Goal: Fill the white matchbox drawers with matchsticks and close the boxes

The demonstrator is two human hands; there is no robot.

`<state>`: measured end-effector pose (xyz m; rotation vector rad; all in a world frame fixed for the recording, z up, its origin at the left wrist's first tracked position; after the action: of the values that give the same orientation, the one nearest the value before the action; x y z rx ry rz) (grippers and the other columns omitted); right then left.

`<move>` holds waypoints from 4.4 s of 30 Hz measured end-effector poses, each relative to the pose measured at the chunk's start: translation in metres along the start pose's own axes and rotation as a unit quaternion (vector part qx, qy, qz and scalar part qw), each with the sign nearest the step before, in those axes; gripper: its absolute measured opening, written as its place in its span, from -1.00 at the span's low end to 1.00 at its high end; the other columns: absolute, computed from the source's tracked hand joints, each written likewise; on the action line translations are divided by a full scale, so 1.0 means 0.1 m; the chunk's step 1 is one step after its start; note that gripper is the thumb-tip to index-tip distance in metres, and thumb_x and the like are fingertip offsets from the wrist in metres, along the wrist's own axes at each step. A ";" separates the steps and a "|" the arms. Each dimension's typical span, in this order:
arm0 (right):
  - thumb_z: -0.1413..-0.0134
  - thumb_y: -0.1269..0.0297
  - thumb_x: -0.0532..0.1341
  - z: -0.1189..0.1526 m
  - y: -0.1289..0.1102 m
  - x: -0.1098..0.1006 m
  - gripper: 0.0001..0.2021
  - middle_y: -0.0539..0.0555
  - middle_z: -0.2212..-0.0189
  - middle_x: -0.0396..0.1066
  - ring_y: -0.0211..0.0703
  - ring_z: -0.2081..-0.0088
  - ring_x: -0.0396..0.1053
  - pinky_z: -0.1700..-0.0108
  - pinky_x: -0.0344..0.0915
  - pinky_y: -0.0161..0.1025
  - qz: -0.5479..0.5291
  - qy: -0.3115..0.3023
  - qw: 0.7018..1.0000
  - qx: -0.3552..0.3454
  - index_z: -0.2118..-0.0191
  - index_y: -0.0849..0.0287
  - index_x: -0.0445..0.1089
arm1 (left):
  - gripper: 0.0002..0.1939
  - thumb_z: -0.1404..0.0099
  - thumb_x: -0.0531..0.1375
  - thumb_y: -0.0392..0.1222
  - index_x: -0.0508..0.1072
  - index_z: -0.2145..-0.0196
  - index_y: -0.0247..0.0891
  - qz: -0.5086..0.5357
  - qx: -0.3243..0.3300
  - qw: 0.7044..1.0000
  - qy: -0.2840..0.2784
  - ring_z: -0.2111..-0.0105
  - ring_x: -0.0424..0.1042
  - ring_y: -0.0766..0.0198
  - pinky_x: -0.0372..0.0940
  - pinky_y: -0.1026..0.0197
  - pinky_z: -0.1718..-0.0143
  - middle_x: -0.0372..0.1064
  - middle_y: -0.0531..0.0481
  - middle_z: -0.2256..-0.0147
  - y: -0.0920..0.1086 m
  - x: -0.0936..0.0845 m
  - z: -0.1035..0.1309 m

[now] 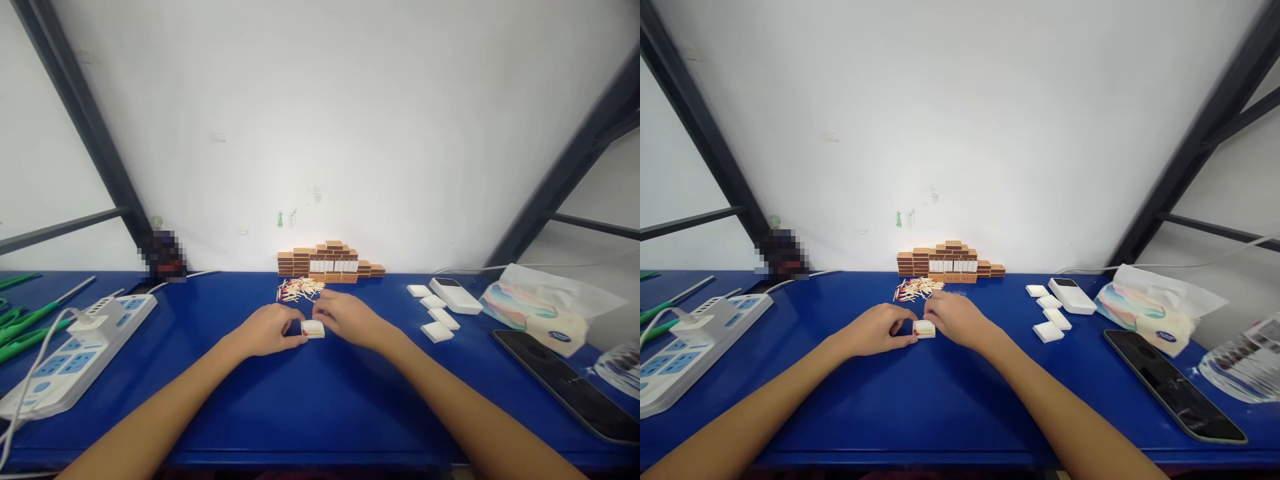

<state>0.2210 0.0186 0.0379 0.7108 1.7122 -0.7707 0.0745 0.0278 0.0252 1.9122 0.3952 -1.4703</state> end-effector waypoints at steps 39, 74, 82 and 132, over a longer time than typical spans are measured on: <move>-0.48 0.28 0.06 0.06 0.79 0.14 -0.77 0.32 0.04 0.45 -0.01 0.17 0.49 0.17 0.25 -0.23 0.056 -0.070 0.984 0.156 0.09 0.30 0.41 | -0.66 -0.30 0.28 0.09 0.58 0.07 -0.15 0.024 -0.014 1.000 0.011 0.56 0.29 0.33 0.03 0.25 0.48 0.33 0.14 0.55 -0.07 0.01 -0.01; -0.35 0.40 0.19 0.06 0.12 0.03 -0.90 0.09 0.25 0.51 -0.15 0.27 0.38 0.27 0.13 -0.29 -0.132 -0.064 0.987 0.067 0.25 0.18 0.40 | -0.63 -0.28 0.29 0.11 0.59 0.10 -0.17 0.039 -0.030 0.999 0.002 0.55 0.29 0.33 0.03 0.26 0.48 0.35 0.12 0.54 -0.16 0.01 -0.01; -0.32 0.30 0.22 0.03 0.19 -0.02 -0.88 0.01 0.40 0.45 -0.21 0.39 0.32 0.34 0.18 -0.31 -0.262 -0.003 0.963 0.070 0.25 0.18 0.47 | -0.64 -0.27 0.30 0.12 0.59 0.10 -0.16 0.041 -0.029 0.999 0.009 0.55 0.31 0.33 0.04 0.26 0.49 0.38 0.12 0.52 -0.16 0.01 0.00; -0.43 0.26 0.15 0.03 -0.08 0.16 -0.82 0.12 0.15 0.43 -0.13 0.20 0.42 0.22 0.20 -0.25 0.009 -0.058 0.998 0.002 0.18 0.20 0.46 | -0.70 -0.32 0.26 0.06 0.57 0.11 -0.17 0.000 -0.029 1.000 -0.003 0.49 0.37 0.28 0.05 0.24 0.45 0.45 0.07 0.47 -0.04 0.03 0.02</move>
<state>0.2122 0.0123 0.0226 0.6702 1.5974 -0.7895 0.0717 0.0291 0.0211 1.8619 0.4323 -1.4481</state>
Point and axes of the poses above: each hand's wrist, its own z-axis away from the middle knuckle, its own x-axis out of the palm, y = z × x, the point moved 7 cm from there along -z, towards the middle knuckle
